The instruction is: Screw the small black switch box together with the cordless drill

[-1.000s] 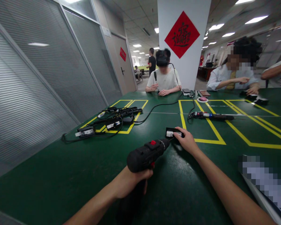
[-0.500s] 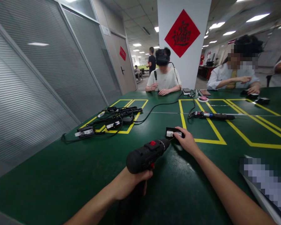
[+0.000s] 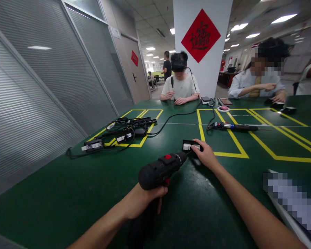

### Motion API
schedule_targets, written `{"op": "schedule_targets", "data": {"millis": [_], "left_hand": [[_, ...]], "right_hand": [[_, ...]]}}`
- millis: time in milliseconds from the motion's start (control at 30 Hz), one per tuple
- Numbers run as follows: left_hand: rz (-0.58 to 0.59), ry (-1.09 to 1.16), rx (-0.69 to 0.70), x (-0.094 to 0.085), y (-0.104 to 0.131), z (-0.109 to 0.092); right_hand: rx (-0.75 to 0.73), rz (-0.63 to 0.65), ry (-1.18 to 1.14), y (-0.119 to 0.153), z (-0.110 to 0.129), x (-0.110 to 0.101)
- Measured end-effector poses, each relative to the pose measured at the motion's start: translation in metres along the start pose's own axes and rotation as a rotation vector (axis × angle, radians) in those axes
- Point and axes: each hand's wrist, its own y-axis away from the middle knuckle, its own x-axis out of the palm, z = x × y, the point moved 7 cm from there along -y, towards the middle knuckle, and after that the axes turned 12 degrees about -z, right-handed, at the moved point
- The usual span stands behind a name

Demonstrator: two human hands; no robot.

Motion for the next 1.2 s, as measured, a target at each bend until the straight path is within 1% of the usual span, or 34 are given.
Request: {"op": "schedule_targets", "data": {"millis": [200,333,533,700,833,1000,1100,1200], "left_hand": [[0.017,0.013,0.042,0.0006,0.0014,-0.0059],[0.011,0.031,0.026,0.0,-0.0007,-0.0027],[0.004,0.05,-0.016,0.0002,0.0008,-0.003],[0.011,0.034,0.025,0.0009,0.0024,-0.0061],[0.016,0.034,0.017,0.0015,0.0019,-0.0051],[0.023,0.026,0.03,0.0017,0.0033,-0.009],[-0.002,0.032,0.037,0.0001,0.0034,-0.0104],[0.001,0.019,0.028,0.0002,0.0029,-0.0081]], "right_hand": [[0.013,0.011,0.004,0.0008,0.0023,-0.0013],[0.016,0.006,0.006,0.001,0.0024,-0.0016],[0.019,-0.001,-0.008,0.0004,0.0009,-0.0009],[0.021,0.004,-0.009,-0.0002,-0.0001,-0.0005],[0.021,0.0,-0.02,-0.0003,-0.0016,0.0003],[0.032,-0.005,-0.005,0.0,-0.0043,0.0012],[0.035,-0.001,-0.007,-0.0001,-0.0041,0.0011],[0.045,0.003,-0.006,-0.0007,-0.0039,0.0005]]}}
